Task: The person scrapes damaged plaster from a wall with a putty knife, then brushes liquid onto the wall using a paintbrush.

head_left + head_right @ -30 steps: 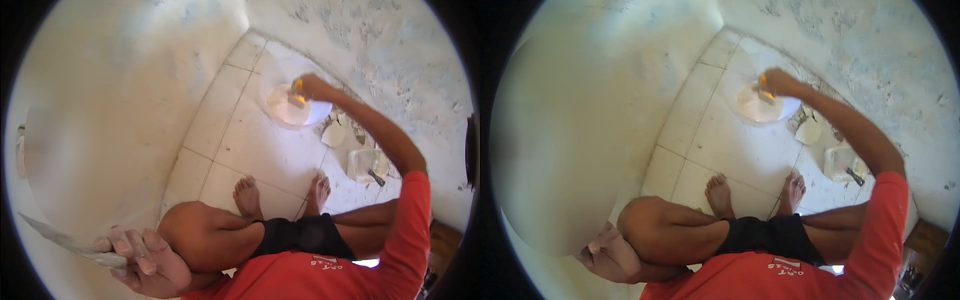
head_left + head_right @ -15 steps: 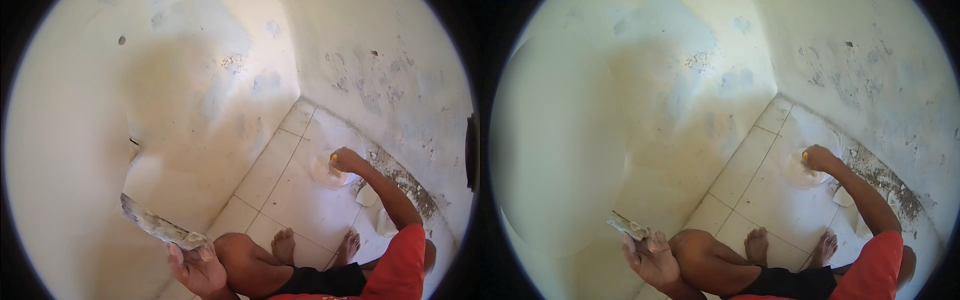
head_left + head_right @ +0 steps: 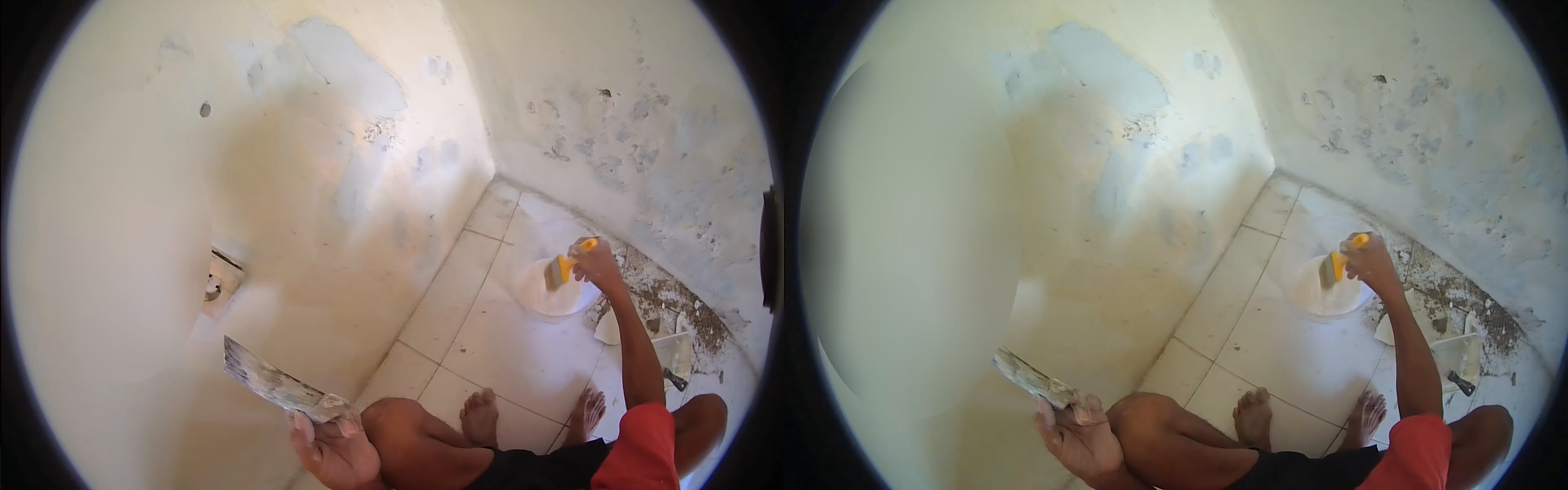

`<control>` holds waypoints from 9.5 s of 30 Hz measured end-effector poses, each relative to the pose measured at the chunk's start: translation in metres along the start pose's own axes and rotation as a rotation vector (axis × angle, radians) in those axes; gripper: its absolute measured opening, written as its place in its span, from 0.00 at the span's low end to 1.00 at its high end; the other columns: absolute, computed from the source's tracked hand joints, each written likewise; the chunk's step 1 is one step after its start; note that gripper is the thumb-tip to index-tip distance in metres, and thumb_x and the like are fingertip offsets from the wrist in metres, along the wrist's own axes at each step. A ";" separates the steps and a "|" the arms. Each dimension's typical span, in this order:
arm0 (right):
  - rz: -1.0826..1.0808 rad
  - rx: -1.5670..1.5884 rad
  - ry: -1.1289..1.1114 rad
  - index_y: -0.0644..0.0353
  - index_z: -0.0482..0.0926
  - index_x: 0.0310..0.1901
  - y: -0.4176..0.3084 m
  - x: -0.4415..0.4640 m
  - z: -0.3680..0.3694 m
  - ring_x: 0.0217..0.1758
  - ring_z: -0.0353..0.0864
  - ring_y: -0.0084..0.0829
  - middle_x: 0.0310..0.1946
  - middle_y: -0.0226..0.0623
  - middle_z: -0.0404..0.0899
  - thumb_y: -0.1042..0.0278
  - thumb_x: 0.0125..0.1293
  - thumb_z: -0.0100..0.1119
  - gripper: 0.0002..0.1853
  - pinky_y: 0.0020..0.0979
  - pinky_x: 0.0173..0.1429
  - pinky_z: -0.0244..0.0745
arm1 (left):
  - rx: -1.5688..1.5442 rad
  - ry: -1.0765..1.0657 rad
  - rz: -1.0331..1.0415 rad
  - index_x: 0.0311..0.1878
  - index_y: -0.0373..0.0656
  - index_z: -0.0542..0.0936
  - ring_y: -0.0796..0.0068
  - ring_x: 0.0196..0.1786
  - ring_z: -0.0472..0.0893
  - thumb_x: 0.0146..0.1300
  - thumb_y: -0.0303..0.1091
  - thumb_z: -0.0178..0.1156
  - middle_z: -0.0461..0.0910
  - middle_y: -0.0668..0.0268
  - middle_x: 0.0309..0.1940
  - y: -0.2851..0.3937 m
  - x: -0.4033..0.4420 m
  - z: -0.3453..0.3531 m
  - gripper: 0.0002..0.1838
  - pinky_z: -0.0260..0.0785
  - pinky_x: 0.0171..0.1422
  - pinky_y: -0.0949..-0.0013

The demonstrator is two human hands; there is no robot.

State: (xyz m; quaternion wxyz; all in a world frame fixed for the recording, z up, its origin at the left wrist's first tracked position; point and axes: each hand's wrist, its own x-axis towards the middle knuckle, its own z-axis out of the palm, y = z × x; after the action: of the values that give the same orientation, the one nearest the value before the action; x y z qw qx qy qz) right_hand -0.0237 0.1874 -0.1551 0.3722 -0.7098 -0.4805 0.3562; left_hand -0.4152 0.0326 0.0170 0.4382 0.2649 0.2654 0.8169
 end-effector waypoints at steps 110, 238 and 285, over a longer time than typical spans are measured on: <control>-0.789 0.655 0.136 0.57 0.77 0.53 -0.095 -0.001 0.278 0.45 0.78 0.42 0.42 0.43 0.76 0.78 0.59 0.62 0.18 0.38 0.51 0.76 | 0.273 -0.206 -0.053 0.51 0.37 0.74 0.75 0.30 0.72 0.70 0.34 0.53 0.74 0.61 0.38 0.000 -0.009 0.032 0.12 0.62 0.38 0.69; -0.207 0.211 0.049 0.56 0.76 0.59 -0.054 0.008 0.243 0.41 0.76 0.46 0.36 0.45 0.76 0.71 0.63 0.50 0.21 0.45 0.46 0.71 | 0.338 -0.143 -0.091 0.53 0.41 0.77 0.79 0.29 0.75 0.66 0.28 0.58 0.75 0.67 0.35 0.001 -0.005 0.033 0.13 0.64 0.38 0.71; -0.615 -0.646 0.438 0.55 0.80 0.47 -0.123 0.149 0.135 0.27 0.81 0.39 0.30 0.39 0.79 0.72 0.66 0.50 0.12 0.40 0.26 0.75 | 0.161 -0.143 -0.127 0.49 0.39 0.74 0.73 0.30 0.72 0.68 0.38 0.57 0.75 0.62 0.36 0.010 0.004 0.008 0.14 0.61 0.40 0.68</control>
State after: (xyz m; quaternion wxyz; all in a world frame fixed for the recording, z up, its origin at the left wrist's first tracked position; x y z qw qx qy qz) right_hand -0.1493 0.3858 -0.1340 0.3130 -0.6724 -0.6640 -0.0945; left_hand -0.4172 0.0328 0.0303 0.4841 0.3396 0.3143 0.7426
